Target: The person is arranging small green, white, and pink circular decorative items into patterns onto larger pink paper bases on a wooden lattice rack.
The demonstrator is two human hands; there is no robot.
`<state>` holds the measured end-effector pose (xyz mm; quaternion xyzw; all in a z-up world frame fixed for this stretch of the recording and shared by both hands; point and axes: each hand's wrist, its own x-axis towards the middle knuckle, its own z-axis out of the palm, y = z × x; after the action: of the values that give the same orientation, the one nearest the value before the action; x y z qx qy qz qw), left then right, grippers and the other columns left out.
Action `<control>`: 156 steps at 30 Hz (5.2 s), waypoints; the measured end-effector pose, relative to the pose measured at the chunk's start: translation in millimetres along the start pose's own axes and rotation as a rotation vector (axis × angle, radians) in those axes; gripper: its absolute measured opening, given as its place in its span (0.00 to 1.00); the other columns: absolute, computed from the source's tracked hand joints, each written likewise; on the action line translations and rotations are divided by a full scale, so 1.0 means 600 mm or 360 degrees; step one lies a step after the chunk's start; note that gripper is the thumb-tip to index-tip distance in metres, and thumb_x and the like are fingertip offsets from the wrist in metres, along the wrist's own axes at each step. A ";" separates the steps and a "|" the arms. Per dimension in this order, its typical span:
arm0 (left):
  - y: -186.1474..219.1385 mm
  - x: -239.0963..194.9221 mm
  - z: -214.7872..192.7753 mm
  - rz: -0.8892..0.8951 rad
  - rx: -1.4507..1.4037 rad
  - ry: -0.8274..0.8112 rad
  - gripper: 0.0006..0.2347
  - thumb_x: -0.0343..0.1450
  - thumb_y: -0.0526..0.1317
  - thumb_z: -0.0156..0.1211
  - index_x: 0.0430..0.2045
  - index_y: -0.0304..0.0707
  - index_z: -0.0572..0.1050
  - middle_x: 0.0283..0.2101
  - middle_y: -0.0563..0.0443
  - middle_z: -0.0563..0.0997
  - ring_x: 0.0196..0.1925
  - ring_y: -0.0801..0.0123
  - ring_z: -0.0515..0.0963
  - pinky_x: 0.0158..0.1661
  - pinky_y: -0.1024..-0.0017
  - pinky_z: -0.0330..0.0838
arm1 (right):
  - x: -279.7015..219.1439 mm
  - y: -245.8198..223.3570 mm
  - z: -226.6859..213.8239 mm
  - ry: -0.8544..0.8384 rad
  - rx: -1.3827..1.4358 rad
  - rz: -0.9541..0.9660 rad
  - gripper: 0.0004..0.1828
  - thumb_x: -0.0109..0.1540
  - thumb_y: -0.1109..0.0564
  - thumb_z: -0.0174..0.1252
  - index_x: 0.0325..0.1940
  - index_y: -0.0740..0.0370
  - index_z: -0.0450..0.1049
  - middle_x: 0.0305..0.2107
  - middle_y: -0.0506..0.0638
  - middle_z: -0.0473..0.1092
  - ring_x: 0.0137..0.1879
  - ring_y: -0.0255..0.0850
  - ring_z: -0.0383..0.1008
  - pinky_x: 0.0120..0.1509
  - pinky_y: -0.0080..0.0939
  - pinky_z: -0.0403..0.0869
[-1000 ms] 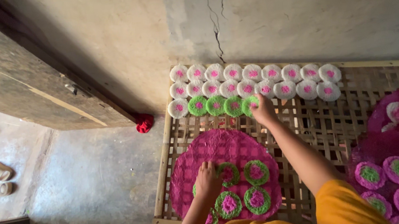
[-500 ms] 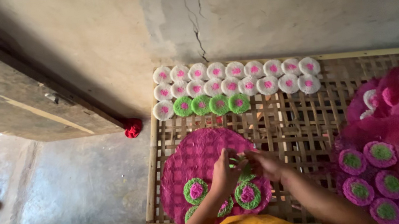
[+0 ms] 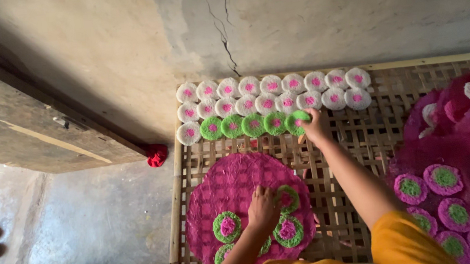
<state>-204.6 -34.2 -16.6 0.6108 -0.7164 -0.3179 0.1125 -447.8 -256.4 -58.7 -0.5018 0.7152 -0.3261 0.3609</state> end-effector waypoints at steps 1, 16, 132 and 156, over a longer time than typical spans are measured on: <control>0.002 0.002 0.000 0.0046 0.0005 0.0034 0.16 0.70 0.42 0.61 0.48 0.33 0.70 0.50 0.34 0.74 0.54 0.42 0.75 0.54 0.53 0.71 | 0.001 -0.001 0.003 0.0066 -0.0307 -0.0106 0.22 0.63 0.60 0.63 0.60 0.64 0.71 0.49 0.57 0.74 0.52 0.44 0.77 0.56 0.42 0.77; 0.122 0.016 -0.077 0.0155 -0.0867 0.0149 0.11 0.71 0.35 0.60 0.46 0.34 0.73 0.46 0.43 0.82 0.42 0.65 0.85 0.43 0.71 0.81 | -0.285 0.004 -0.121 -0.1052 0.1276 0.0550 0.23 0.63 0.44 0.55 0.51 0.65 0.75 0.42 0.57 0.78 0.47 0.41 0.79 0.49 0.40 0.80; -0.176 -0.235 -0.192 -0.0423 -0.0361 0.1141 0.18 0.63 0.35 0.67 0.47 0.36 0.71 0.45 0.35 0.78 0.48 0.43 0.77 0.46 0.54 0.73 | -0.415 -0.117 0.248 -0.1557 0.0634 0.0320 0.19 0.62 0.57 0.58 0.57 0.63 0.76 0.49 0.56 0.77 0.57 0.48 0.76 0.65 0.51 0.72; -0.332 -0.186 -0.167 -0.0764 -0.0028 0.0799 0.10 0.70 0.44 0.62 0.40 0.42 0.77 0.47 0.45 0.77 0.53 0.52 0.76 0.52 0.58 0.72 | -0.232 -0.295 0.416 0.0236 -0.0705 -0.1705 0.36 0.49 0.54 0.66 0.59 0.72 0.69 0.41 0.65 0.76 0.46 0.56 0.80 0.46 0.46 0.79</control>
<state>36.4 29.4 -32.0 0.8200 -0.4996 -0.1814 0.2125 -119.2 -199.7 -17.3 -0.8328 0.4364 -0.3402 -0.0188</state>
